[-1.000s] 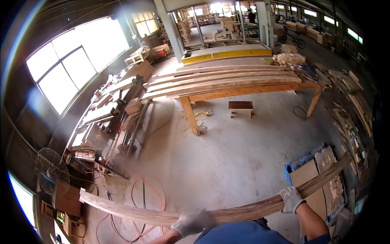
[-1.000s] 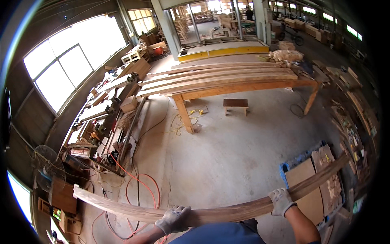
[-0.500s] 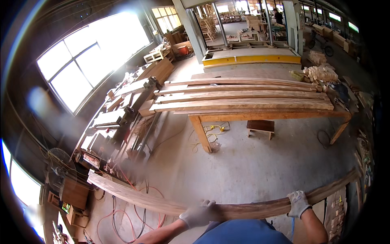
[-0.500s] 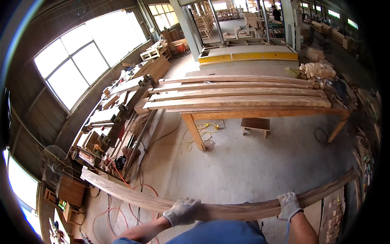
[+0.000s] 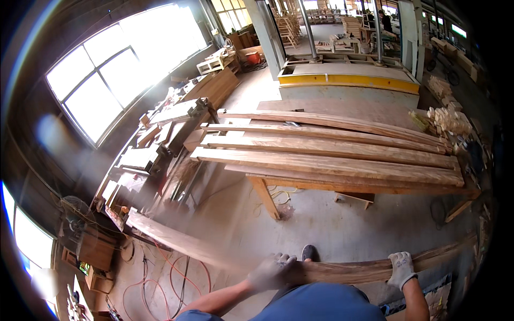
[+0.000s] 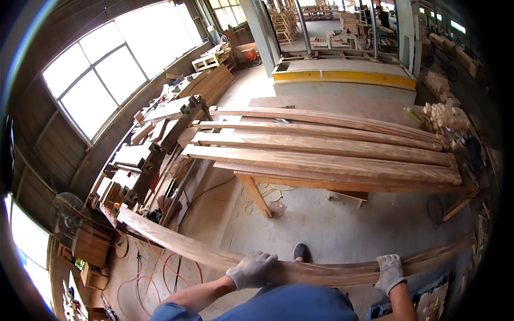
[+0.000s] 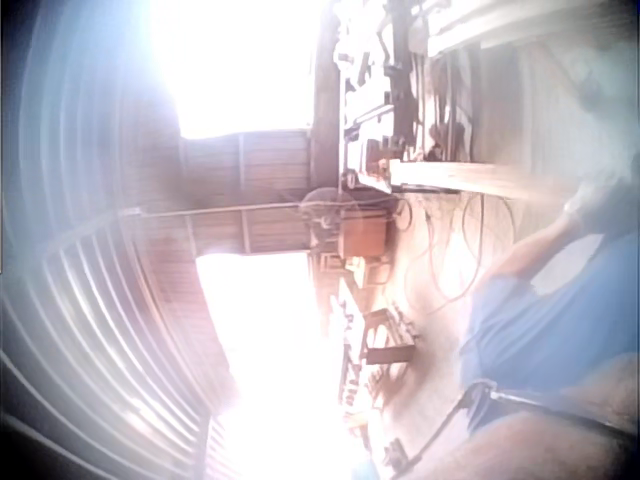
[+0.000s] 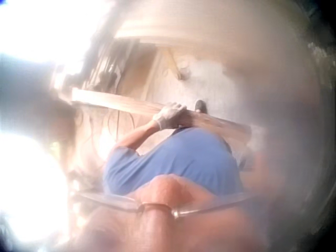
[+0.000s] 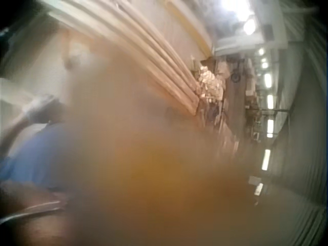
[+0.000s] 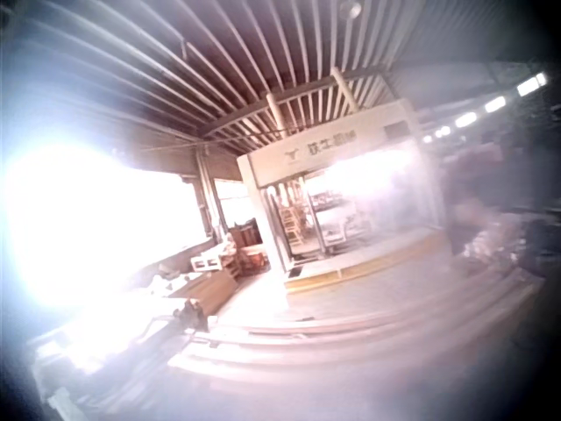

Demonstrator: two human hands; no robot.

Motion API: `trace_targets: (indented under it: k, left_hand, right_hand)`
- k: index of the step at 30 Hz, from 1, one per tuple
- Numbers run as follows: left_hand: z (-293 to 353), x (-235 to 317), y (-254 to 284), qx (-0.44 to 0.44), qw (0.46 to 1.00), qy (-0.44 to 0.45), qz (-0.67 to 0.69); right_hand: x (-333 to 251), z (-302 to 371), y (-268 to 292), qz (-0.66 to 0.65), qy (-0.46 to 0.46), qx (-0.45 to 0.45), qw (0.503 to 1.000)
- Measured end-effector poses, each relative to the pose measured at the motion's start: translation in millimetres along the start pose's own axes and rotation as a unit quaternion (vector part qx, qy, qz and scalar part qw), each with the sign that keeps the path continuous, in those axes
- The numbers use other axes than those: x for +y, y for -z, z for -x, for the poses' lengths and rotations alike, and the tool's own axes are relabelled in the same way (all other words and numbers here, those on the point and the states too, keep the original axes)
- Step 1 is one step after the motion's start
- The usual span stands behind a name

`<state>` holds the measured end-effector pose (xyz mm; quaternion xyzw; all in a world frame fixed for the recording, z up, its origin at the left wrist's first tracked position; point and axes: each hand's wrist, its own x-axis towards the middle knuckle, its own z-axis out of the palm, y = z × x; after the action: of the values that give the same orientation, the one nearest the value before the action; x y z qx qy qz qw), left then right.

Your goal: The person repeatedly picks up long wooden planks from a rack and carries them to a workbench to stack them. The person wears gloves and moves back and forth between the storage rack and the workbench, placing each plank onto a growing pile.

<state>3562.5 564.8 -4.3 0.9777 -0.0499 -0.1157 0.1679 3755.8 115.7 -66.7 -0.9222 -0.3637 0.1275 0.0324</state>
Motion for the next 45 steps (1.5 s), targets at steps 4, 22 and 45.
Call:
trace_targets:
  k: [4, 22, 45]
  left_hand:
    - [-65, -50, 21, 0.032, 0.999, -0.039, -0.016]
    - [-354, -128, 157, -0.047, 0.997, -0.022, -0.060]
    - [-485, -232, 152, -0.059, 0.993, -0.096, -0.038]
  right_hand:
    - [13, -57, 26, -0.007, -0.018, -0.001, 1.000]
    - [138, -303, 95, -0.074, -0.062, 0.025, 0.995]
    - [153, -428, 131, -0.004, -0.054, 0.003, 0.999]
